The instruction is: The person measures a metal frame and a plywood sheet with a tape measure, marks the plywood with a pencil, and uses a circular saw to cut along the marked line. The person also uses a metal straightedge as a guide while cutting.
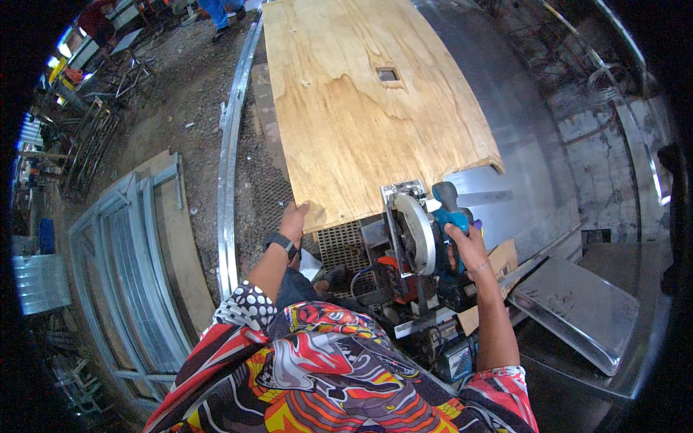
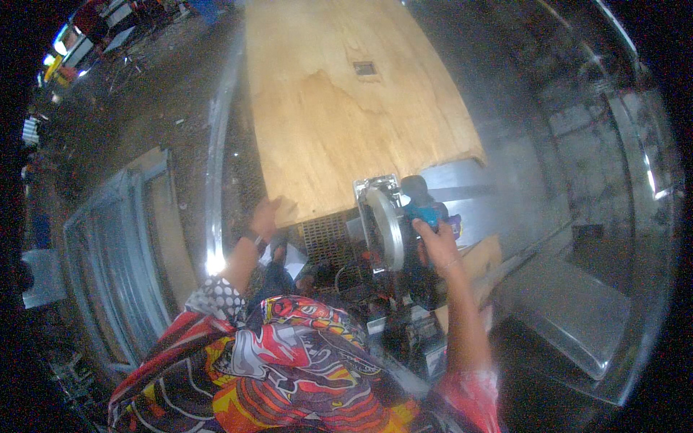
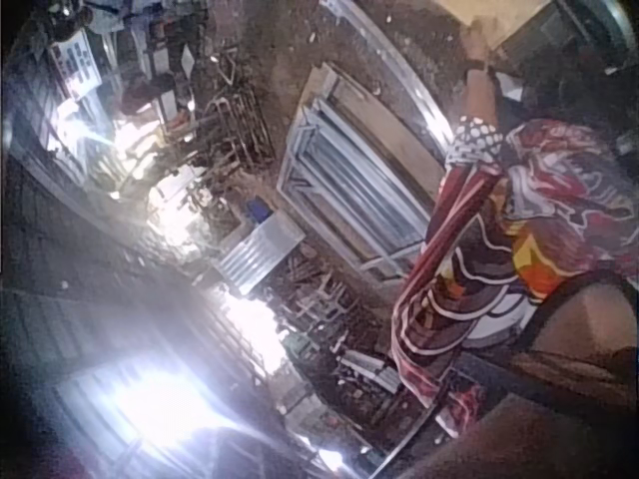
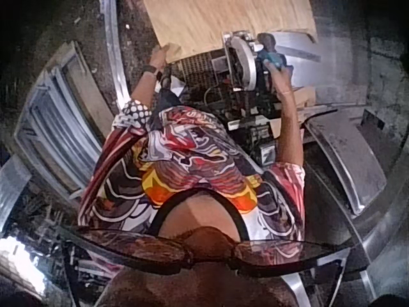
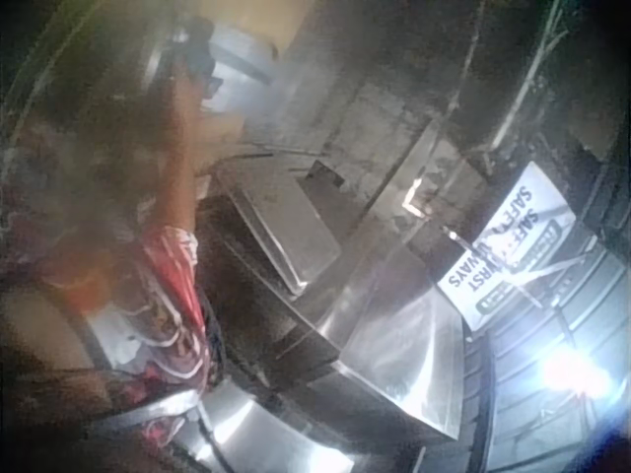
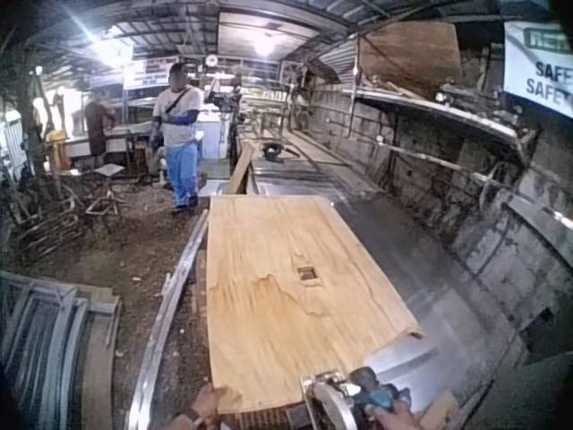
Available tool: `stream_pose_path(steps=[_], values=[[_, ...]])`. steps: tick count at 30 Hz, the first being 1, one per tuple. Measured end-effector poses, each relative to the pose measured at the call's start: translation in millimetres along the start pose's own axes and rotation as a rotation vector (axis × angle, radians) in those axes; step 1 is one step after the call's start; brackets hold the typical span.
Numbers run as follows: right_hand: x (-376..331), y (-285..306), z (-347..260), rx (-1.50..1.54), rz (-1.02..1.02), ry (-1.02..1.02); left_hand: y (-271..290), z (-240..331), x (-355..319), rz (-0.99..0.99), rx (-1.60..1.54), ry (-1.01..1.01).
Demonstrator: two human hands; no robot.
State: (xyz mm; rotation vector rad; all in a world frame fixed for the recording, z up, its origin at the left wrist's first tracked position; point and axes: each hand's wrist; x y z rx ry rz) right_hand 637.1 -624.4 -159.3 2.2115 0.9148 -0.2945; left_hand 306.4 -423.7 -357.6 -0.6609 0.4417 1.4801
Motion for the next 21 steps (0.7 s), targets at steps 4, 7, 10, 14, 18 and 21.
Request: stream_pose_path(steps=[4, 7, 10, 14, 18, 21], values=[[2, 10, 3, -0.014, -0.011, 0.013, -7, -2, -7, 0.048, 0.120, -0.043], [3, 12, 7, 0.002, 0.000, -0.010, -8, -6, -2, -0.037, 0.165, -0.209], [5, 12, 12, 0.018, 0.015, 0.046, -8, -10, 7, -0.063, 0.076, -0.114], [8, 13, 13, 0.008, 0.010, 0.028, -10, -15, 11, -0.058, -0.062, 0.010], [7, 16, 10, -0.023, 0.019, 0.002, -13, -12, 6, -0.033, 0.018, -0.035], [7, 18, 7, -0.006, 0.004, -0.001, -17, -3, -1, -0.053, 0.090, -0.072]])
Point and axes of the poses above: each hand's wrist, its own x-axis towards the middle knuckle, its own y-axis out of the back of the hand, z = x × y, and after that the axes turned 13 degrees about z, right-handed
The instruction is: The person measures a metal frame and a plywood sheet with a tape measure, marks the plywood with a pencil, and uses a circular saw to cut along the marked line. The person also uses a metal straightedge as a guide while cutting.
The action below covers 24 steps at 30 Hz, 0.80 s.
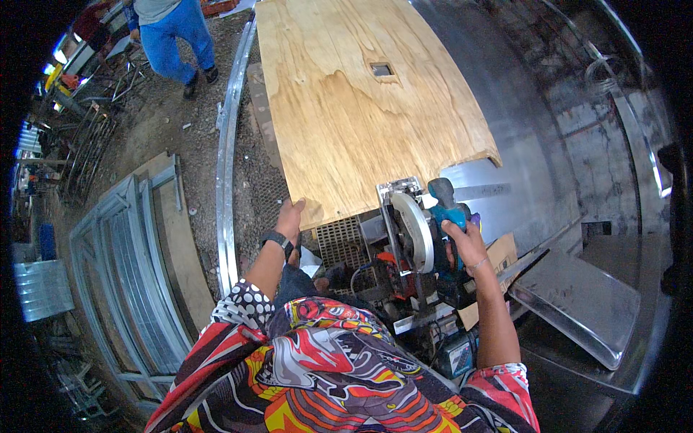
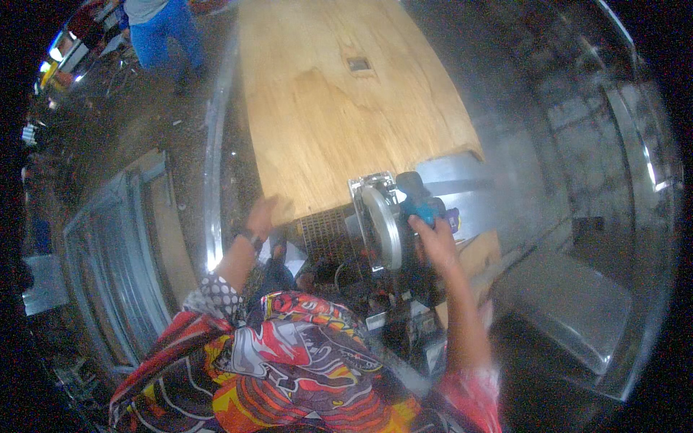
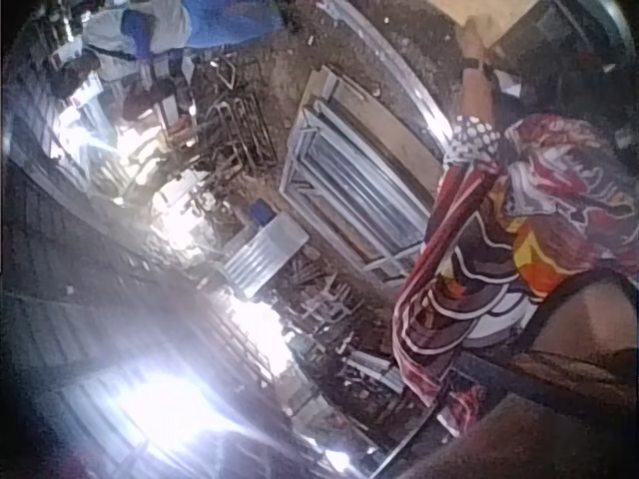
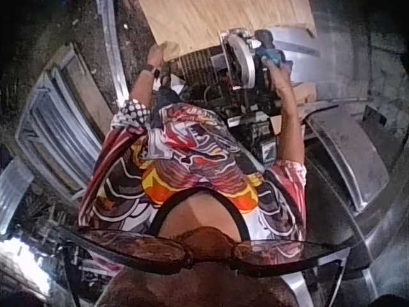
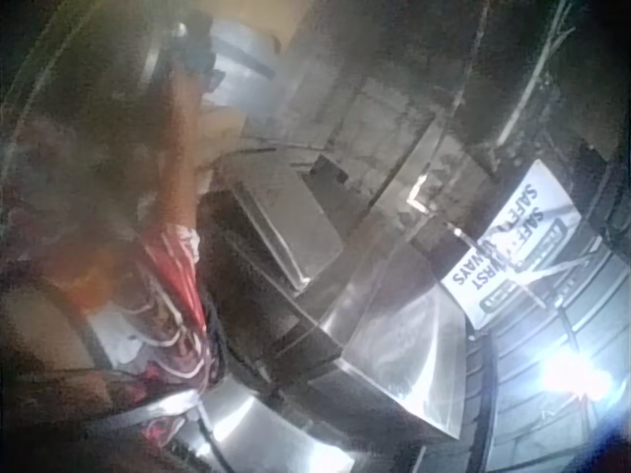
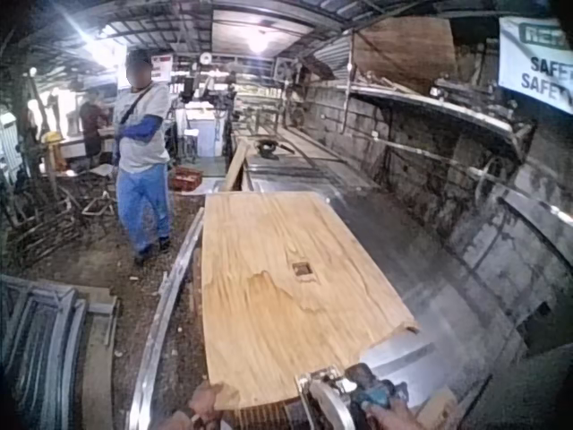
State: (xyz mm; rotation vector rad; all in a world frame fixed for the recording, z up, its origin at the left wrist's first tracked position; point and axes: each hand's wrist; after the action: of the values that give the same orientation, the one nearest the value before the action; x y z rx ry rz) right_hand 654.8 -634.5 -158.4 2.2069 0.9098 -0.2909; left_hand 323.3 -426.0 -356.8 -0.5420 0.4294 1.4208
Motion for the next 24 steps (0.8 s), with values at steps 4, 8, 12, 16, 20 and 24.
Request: stream_pose_path(steps=[4, 8, 12, 16, 20, 24], values=[[4, 7, -5, 0.009, -0.016, 0.008, -10, 11, -8, -0.012, 0.061, 0.029], [10, 13, -8, -0.018, -0.019, -0.014, -18, 7, -4, 0.009, -0.041, 0.056], [13, 11, -8, -0.042, -0.009, 0.027, -16, -4, 12, -0.019, -0.043, 0.074], [15, 12, -6, -0.053, 0.006, 0.029, -18, -5, 13, 0.015, -0.066, 0.078], [19, 13, -4, -0.041, -0.009, 0.032, -19, 6, 4, 0.029, 0.051, 0.095], [21, 12, -4, -0.056, 0.002, 0.020, -18, 4, 11, -0.014, 0.084, 0.112]])
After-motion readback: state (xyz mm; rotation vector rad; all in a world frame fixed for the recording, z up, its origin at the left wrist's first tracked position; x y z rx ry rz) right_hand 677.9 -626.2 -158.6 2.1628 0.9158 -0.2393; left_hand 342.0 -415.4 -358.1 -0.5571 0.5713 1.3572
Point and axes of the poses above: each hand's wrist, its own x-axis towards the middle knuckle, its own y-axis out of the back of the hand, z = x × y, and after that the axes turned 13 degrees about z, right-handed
